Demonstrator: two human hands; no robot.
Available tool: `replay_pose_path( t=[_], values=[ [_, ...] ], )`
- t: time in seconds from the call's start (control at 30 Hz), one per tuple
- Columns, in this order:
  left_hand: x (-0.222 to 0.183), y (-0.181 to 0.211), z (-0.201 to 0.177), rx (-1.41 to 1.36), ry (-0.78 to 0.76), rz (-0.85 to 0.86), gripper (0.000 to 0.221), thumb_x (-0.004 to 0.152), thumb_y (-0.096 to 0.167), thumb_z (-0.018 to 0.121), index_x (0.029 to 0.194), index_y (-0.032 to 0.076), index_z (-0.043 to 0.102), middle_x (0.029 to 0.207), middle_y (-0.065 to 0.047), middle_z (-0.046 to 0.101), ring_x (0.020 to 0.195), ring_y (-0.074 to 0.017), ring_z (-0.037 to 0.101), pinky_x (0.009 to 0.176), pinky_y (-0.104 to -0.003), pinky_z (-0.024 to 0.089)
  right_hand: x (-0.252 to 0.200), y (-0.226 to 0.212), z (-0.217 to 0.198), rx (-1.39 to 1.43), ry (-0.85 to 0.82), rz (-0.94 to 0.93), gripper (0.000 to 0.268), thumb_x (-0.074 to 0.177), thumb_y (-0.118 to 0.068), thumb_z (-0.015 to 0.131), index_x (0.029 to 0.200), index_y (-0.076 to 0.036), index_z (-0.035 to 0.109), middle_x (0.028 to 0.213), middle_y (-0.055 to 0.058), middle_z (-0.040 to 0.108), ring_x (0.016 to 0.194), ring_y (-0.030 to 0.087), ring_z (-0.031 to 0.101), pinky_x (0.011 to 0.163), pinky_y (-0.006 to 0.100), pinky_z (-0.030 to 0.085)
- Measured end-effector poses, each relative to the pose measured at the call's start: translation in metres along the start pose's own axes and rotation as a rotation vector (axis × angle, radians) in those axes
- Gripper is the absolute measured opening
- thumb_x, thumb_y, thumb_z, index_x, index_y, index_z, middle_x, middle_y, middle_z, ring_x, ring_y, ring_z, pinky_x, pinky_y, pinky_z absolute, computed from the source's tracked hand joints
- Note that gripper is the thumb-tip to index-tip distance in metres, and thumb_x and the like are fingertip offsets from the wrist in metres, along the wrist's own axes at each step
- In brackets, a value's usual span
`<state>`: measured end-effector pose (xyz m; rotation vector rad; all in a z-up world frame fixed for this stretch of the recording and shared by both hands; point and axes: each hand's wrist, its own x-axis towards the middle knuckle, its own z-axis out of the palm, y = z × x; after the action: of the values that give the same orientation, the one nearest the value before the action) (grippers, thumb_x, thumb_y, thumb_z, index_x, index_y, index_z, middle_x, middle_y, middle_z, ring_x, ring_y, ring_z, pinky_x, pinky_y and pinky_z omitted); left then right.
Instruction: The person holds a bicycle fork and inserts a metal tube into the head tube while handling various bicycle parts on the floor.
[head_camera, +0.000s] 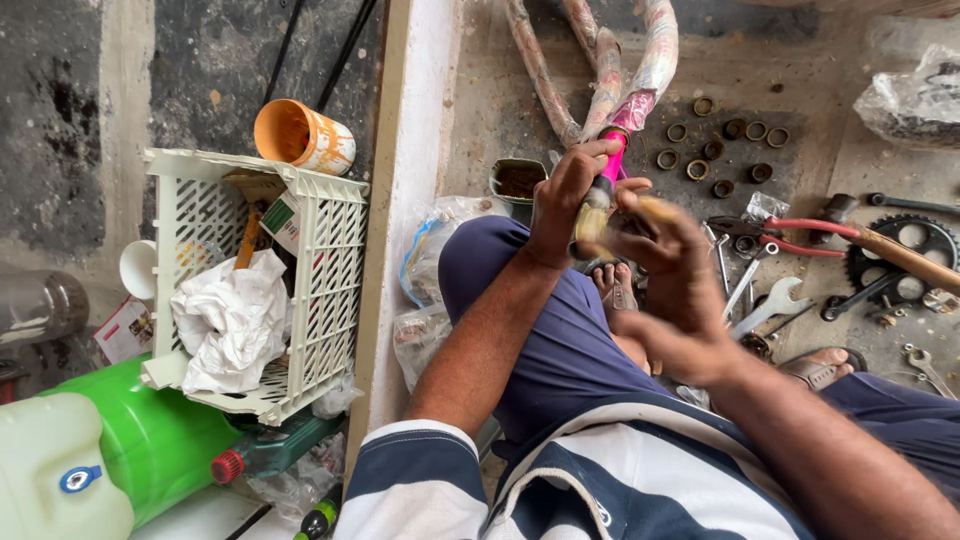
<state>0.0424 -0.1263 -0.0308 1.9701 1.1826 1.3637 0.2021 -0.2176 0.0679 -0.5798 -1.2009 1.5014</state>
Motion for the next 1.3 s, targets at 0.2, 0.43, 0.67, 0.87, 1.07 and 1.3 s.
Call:
replay_pose_path(
  t=[0.2, 0.43, 0.67, 0.87, 1.07, 1.3],
  values=[
    [0.011, 0.017, 0.016, 0.042, -0.132, -0.020, 0.031, 0.096, 0.004, 0.070, 0.123, 0.006, 0.057, 0.130, -0.013, 0.068, 0.112, -0.0335, 0.074, 0.089, -0.039, 0.064, -0.002, -0.016, -0.021, -0.024, 0.109, 0.005, 0.088, 0.094, -0.015, 0.077, 0.166, -0.019, 0.026, 0.161, 0.015, 0.037, 0.154, 0.033, 0.039, 0.130, 0.049, 0.029],
    [0.022, 0.025, 0.069, 0.072, -0.151, 0.163, 0.040, 0.089, 0.010, 0.081, 0.120, 0.005, 0.056, 0.121, -0.012, 0.068, 0.094, -0.0328, 0.076, 0.076, -0.039, 0.064, -0.059, -0.072, -0.054, 0.161, 0.275, 0.096, 0.086, 0.096, -0.008, 0.074, 0.167, -0.016, 0.025, 0.156, 0.019, 0.041, 0.135, 0.029, 0.055, 0.108, 0.043, 0.047],
    [0.028, 0.045, 0.110, 0.188, -0.330, 0.237, 0.033, 0.094, 0.022, 0.080, 0.113, 0.006, 0.058, 0.108, -0.012, 0.067, 0.078, -0.0307, 0.075, 0.064, -0.039, 0.061, -0.081, -0.116, -0.072, 0.254, 0.337, 0.261, 0.095, 0.093, 0.003, 0.066, 0.169, -0.021, 0.015, 0.157, 0.030, 0.041, 0.096, 0.023, 0.067, 0.078, 0.036, 0.059],
    [0.026, 0.060, 0.143, 0.328, -0.501, 0.302, 0.015, 0.095, 0.005, 0.062, 0.108, 0.009, 0.056, 0.103, -0.011, 0.063, 0.069, -0.0246, 0.072, 0.058, -0.040, 0.058, -0.091, -0.133, -0.083, 0.524, 0.454, 0.356, 0.100, 0.089, 0.008, 0.061, 0.171, -0.021, 0.012, 0.163, 0.027, 0.032, 0.104, 0.031, 0.068, 0.072, 0.036, 0.058],
    [0.021, 0.072, 0.167, 0.416, -0.619, 0.361, 0.010, 0.095, 0.008, 0.060, 0.103, 0.011, 0.055, 0.093, -0.010, 0.057, 0.062, -0.0250, 0.070, 0.051, -0.041, 0.056, -0.073, -0.101, -0.104, 0.467, 0.818, 0.475, 0.098, 0.089, -0.016, 0.067, 0.170, -0.017, 0.012, 0.130, 0.022, 0.038, 0.108, 0.033, 0.071, 0.078, 0.038, 0.060],
    [0.024, 0.073, 0.172, 0.353, -0.618, 0.382, 0.010, 0.095, 0.007, 0.058, 0.103, 0.009, 0.054, 0.093, -0.010, 0.057, 0.061, -0.0248, 0.069, 0.050, -0.041, 0.056, -0.092, -0.102, -0.101, 0.590, 0.839, 0.267, 0.116, 0.095, -0.070, 0.061, 0.175, -0.007, 0.004, 0.161, 0.030, 0.037, 0.100, 0.024, 0.065, 0.082, 0.027, 0.056]
  ],
)
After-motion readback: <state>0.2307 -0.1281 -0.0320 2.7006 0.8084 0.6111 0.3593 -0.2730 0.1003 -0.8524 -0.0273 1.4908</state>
